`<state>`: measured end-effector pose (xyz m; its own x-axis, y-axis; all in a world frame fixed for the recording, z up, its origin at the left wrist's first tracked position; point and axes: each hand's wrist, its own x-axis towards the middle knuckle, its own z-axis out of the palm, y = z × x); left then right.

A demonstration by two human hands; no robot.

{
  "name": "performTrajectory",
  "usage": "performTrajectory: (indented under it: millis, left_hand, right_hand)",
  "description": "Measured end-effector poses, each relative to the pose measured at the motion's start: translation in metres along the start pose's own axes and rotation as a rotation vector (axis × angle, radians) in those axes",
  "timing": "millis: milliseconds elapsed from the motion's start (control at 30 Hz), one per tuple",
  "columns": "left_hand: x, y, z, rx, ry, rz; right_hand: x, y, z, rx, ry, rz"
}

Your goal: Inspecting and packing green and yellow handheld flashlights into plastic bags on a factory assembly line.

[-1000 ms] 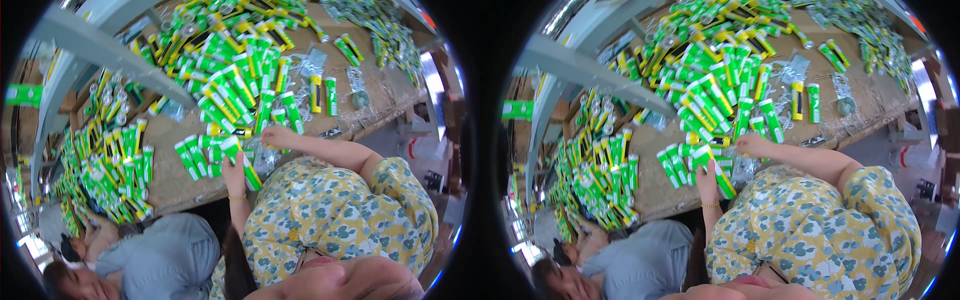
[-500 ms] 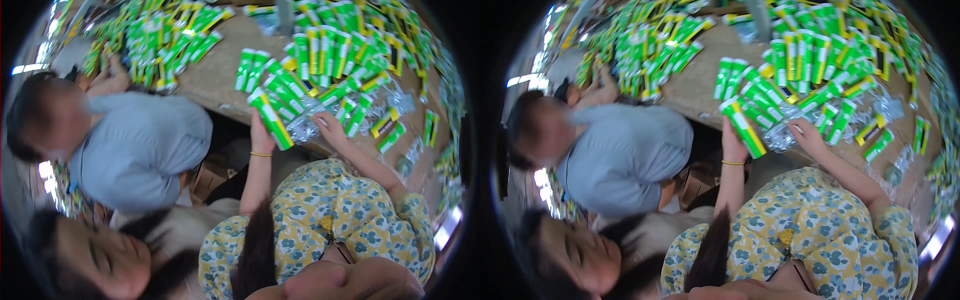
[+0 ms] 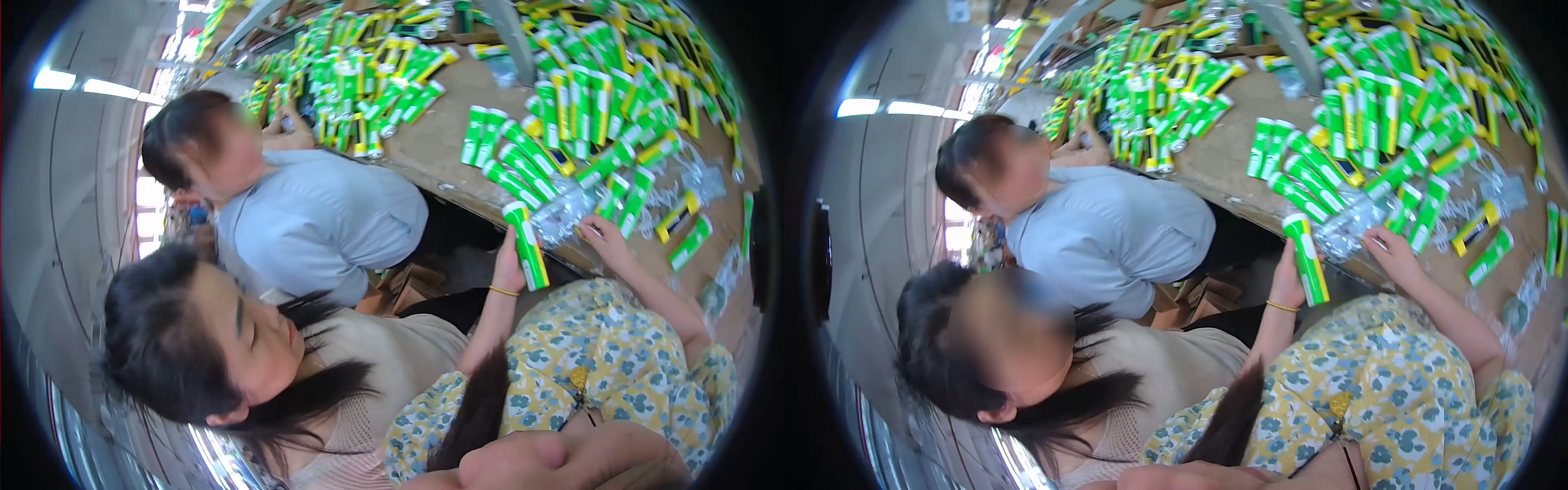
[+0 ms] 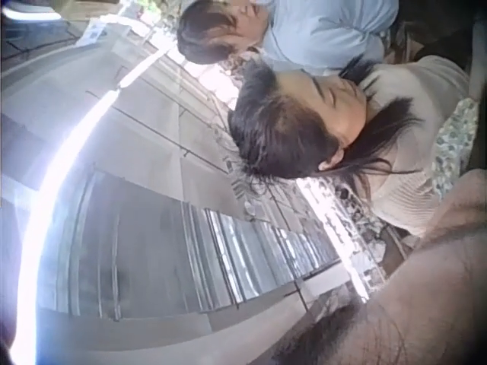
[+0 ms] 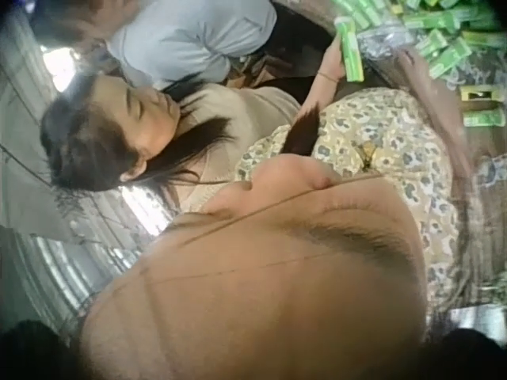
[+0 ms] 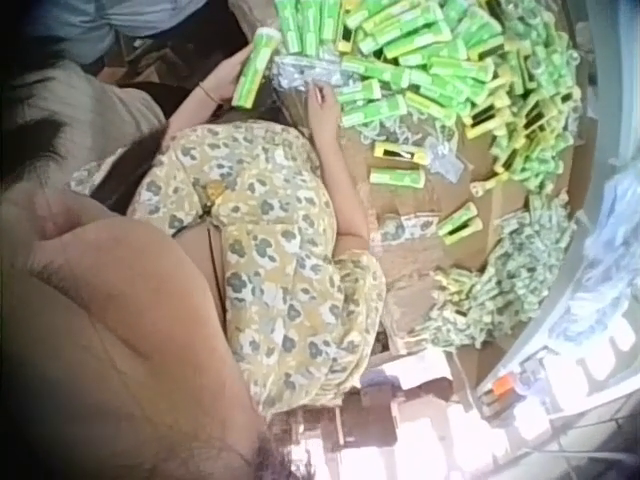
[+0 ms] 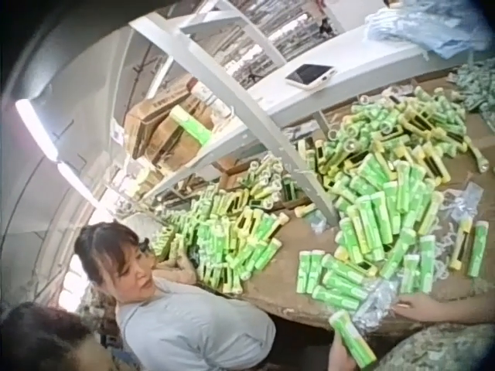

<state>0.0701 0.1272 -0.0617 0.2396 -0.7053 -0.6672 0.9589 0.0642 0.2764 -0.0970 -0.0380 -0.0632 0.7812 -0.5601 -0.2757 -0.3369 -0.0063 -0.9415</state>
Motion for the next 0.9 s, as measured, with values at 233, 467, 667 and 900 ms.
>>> performTrajectory:
  millis: [233, 467, 667, 900]
  left_hand:
    - [0.011, 0.002, -0.003, 0.075, 0.006, 0.047]
    - [0.019, 0.013, 0.016, 0.245, -0.1, 0.031]
    - [0.023, 0.015, 0.025, 0.321, -0.102, 0.054]
    - [0.021, 0.017, 0.032, 0.377, -0.03, 0.214]
  right_hand:
    - [-0.013, -0.002, 0.007, 0.093, 0.062, -0.009]
    - [-0.01, -0.025, -0.001, 0.128, 0.074, -0.025]
    - [-0.011, -0.035, -0.005, 0.078, 0.045, -0.025]
    - [-0.011, -0.033, -0.004, 0.097, 0.04, 0.011]
